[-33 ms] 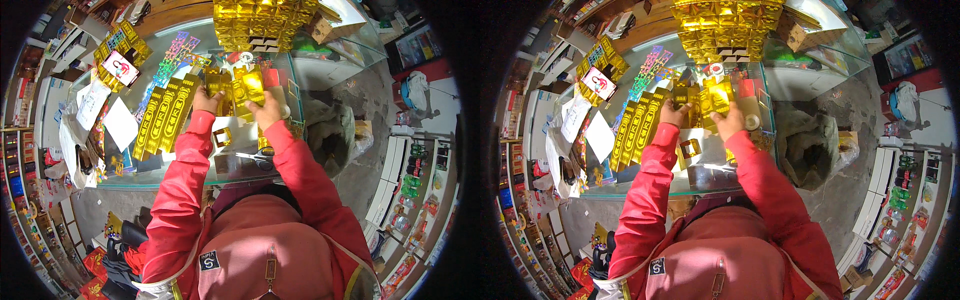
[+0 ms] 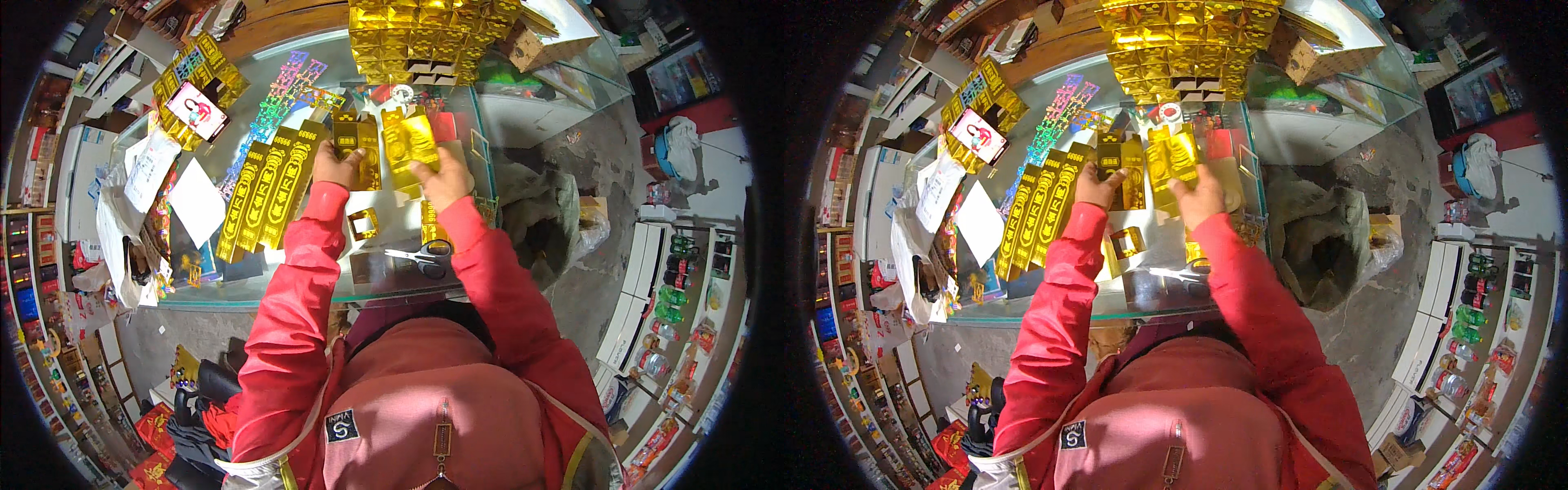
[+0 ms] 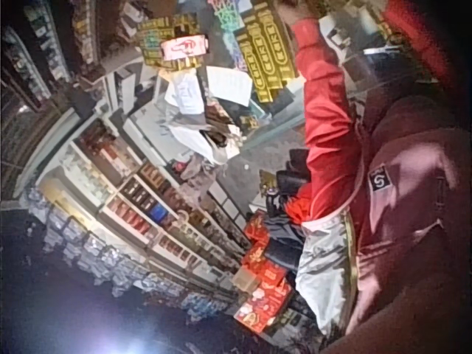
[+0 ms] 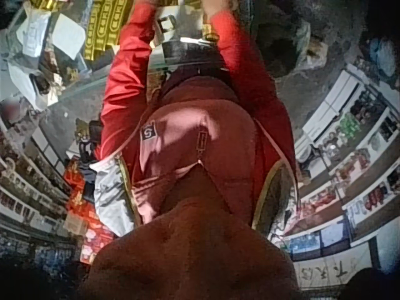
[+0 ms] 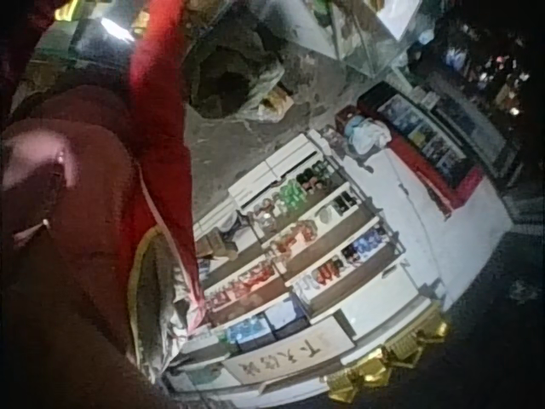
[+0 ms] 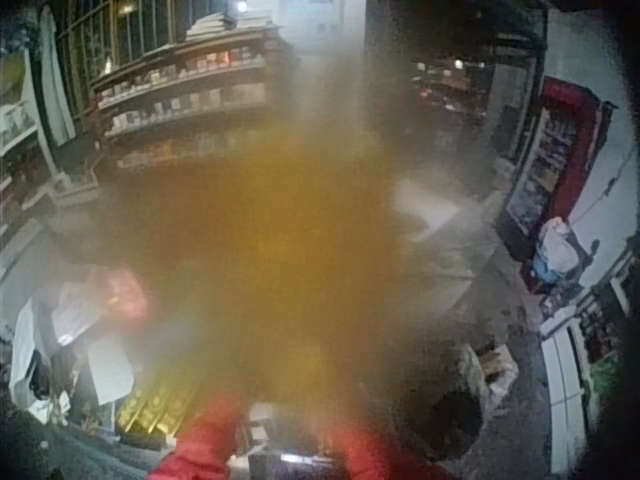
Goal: The person assembles flat gold-colored paper sheets into small rectangular bars by folding and taping them. They use scissors to trim edges and clear tape to secure the folds, then place the finished bars on the glass counter.
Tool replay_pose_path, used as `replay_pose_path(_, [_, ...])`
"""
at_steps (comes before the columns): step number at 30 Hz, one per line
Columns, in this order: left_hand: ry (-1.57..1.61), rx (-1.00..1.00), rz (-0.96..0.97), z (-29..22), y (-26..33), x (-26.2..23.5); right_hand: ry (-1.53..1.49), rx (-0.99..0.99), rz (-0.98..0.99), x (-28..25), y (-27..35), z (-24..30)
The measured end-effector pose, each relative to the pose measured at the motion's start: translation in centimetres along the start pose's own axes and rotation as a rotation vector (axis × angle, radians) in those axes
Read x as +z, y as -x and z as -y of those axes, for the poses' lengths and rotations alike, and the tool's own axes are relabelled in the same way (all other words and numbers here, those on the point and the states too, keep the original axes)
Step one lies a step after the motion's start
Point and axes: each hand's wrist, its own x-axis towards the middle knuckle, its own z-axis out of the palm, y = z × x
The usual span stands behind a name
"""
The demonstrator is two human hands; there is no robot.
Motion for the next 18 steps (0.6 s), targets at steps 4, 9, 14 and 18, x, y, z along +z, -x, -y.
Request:
replay_pose_path(4, [0.273, 0.062, 0.057, 0.4, 0.4, -0.9, 0.042, -0.073, -0.157, -5.8, -0.9, 1.1])
replay_pose_path(9, [0.397, -0.043, 0.177, 0.6, 1.1, -1.2, 0.043, 0.038, -0.237, -10.2, -1.7, 1.5])
replay_pose_path(14, [0.469, -0.124, 0.275, 0.9, 0.9, -0.9, 0.140, -0.018, -0.116, -10.5, -2.6, -0.1])
replay_pose_path(18, [0.449, -0.097, 0.260, 1.5, 0.6, -0.8, 0.187, -0.157, -0.057, -10.1, -3.7, -1.2])
